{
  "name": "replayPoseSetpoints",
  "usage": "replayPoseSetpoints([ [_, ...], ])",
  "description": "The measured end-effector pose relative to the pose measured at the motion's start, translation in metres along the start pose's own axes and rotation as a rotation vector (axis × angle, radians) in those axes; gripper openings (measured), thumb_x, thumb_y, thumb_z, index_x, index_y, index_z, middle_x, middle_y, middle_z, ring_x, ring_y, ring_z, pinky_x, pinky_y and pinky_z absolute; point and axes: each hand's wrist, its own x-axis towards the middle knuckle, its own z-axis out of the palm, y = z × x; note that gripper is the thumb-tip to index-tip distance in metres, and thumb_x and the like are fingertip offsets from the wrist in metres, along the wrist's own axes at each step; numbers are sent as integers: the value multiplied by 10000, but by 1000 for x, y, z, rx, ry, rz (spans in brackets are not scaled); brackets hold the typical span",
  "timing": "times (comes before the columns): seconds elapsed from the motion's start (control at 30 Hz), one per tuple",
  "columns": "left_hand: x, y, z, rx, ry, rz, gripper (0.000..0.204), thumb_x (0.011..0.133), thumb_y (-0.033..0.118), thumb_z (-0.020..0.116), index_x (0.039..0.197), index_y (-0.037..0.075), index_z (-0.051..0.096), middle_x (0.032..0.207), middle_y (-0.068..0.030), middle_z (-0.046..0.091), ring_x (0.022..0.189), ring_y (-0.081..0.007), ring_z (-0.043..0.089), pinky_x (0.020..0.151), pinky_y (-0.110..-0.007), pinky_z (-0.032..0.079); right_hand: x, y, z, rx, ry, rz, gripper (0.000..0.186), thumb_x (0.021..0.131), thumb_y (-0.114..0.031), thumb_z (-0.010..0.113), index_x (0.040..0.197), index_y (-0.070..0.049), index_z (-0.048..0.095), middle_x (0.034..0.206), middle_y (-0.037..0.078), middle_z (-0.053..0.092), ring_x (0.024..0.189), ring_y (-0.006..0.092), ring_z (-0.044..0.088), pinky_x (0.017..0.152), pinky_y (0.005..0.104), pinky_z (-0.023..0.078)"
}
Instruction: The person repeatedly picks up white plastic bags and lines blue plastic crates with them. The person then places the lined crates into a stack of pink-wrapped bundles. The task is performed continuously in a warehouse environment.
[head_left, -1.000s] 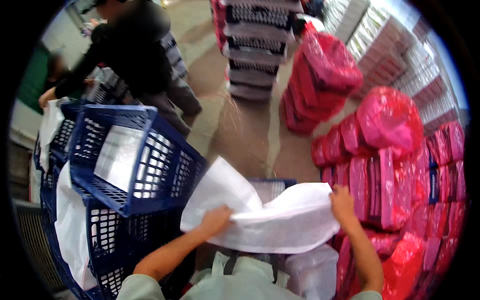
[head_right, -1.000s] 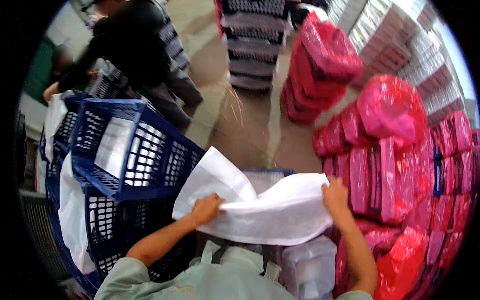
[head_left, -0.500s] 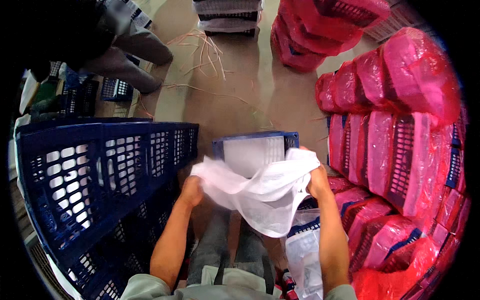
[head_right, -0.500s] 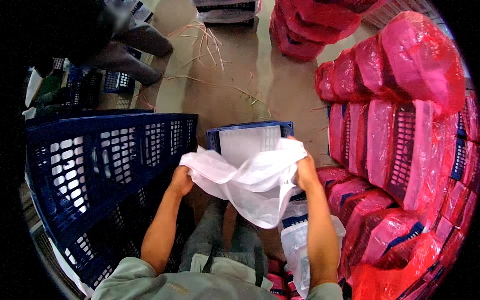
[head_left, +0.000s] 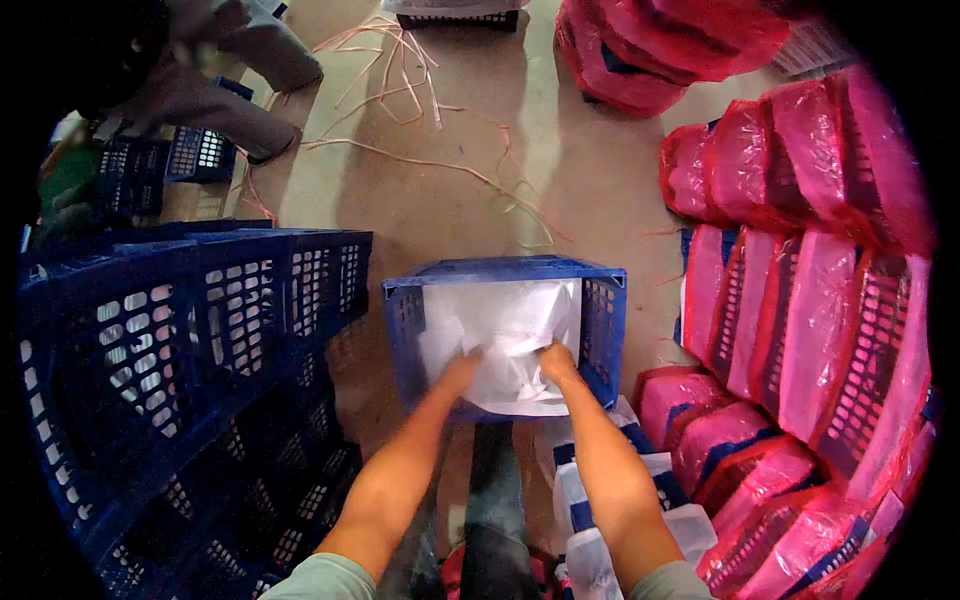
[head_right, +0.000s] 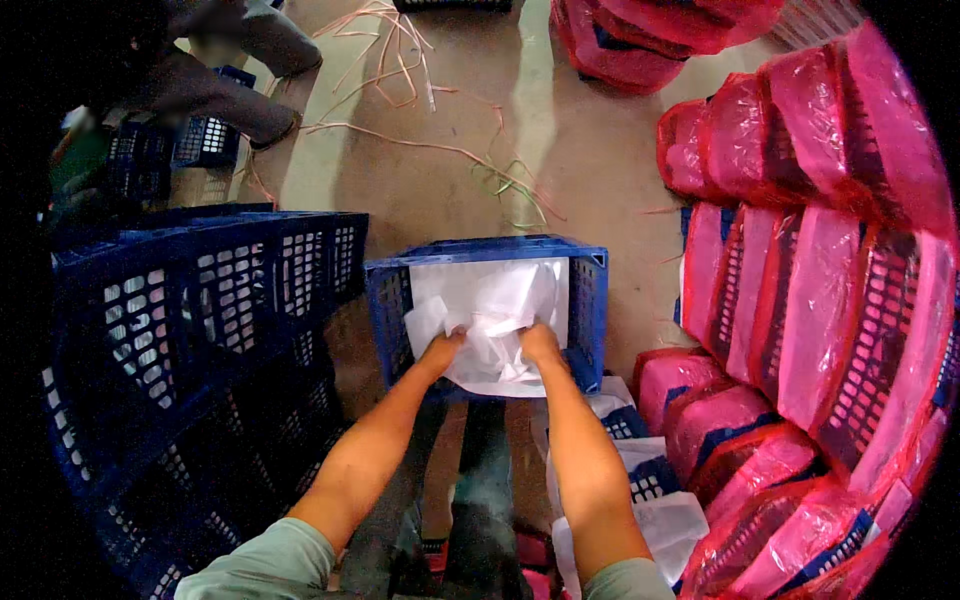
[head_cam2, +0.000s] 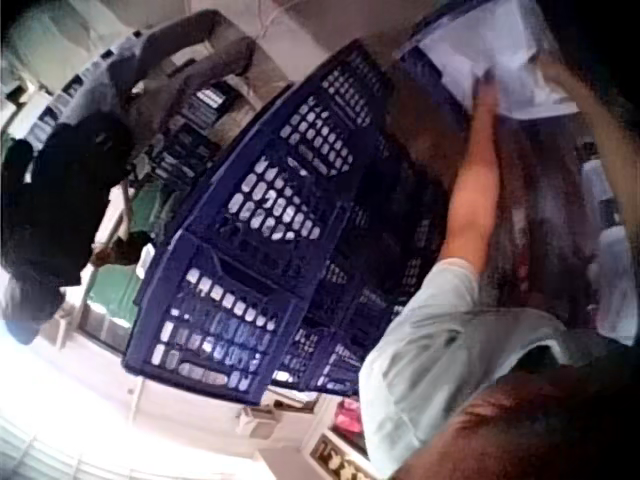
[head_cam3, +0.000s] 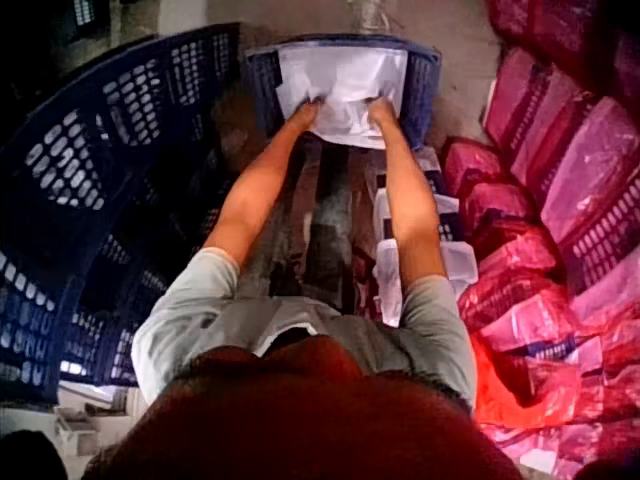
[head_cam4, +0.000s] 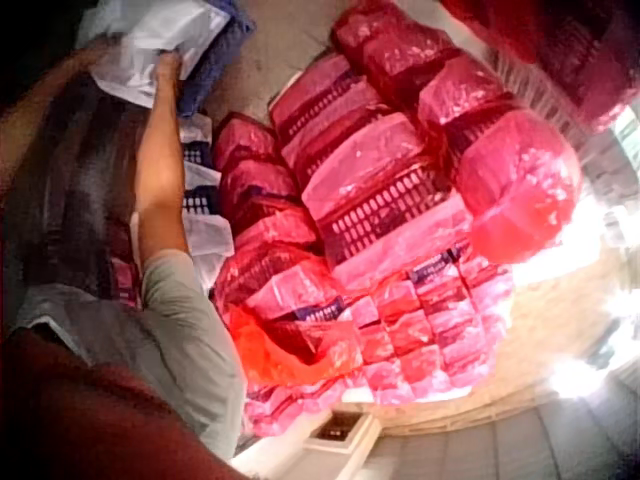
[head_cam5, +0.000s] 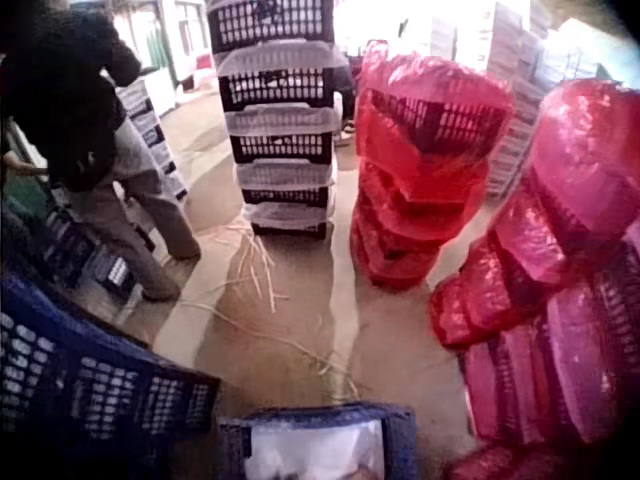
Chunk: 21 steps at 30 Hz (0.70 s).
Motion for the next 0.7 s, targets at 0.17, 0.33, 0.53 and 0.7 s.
replayPoseSetpoints([
  [0.17,-33,34,-30,283,64,-1,473,953,342,591,1204,-57,642,1130,-240,693,1074,-339,660,945,-423,482,-45,-23,-44,-465,-12,-102,408,925,-273,602,1256,-34,592,1309,236,553,1200,458,539,934,546,516],
  [0.33,-90,63,-70,29,314,373,335,908,174,589,1174,-22,647,1099,-154,698,1007,-278,662,887,-367,506,-92,-61,-91,-200,591,-672,448,803,1,588,1244,-73,614,1174,165,597,1086,363,594,856,465,528],
  [0.53,-102,74,-129,-748,336,291,246,887,98,573,1098,4,660,1043,-119,683,932,-225,656,831,-332,529,-69,-51,-82,-3,265,-499,385,768,60,561,1087,-70,731,1085,181,691,989,389,664,895,435,529],
  [0.7,-93,84,-206,-804,419,289,253,955,198,600,1130,22,650,1043,-99,677,925,-193,650,831,-334,530,-75,-16,-184,1002,204,-122,310,807,68,624,1096,-26,686,1066,110,694,998,217,656,904,326,525],
])
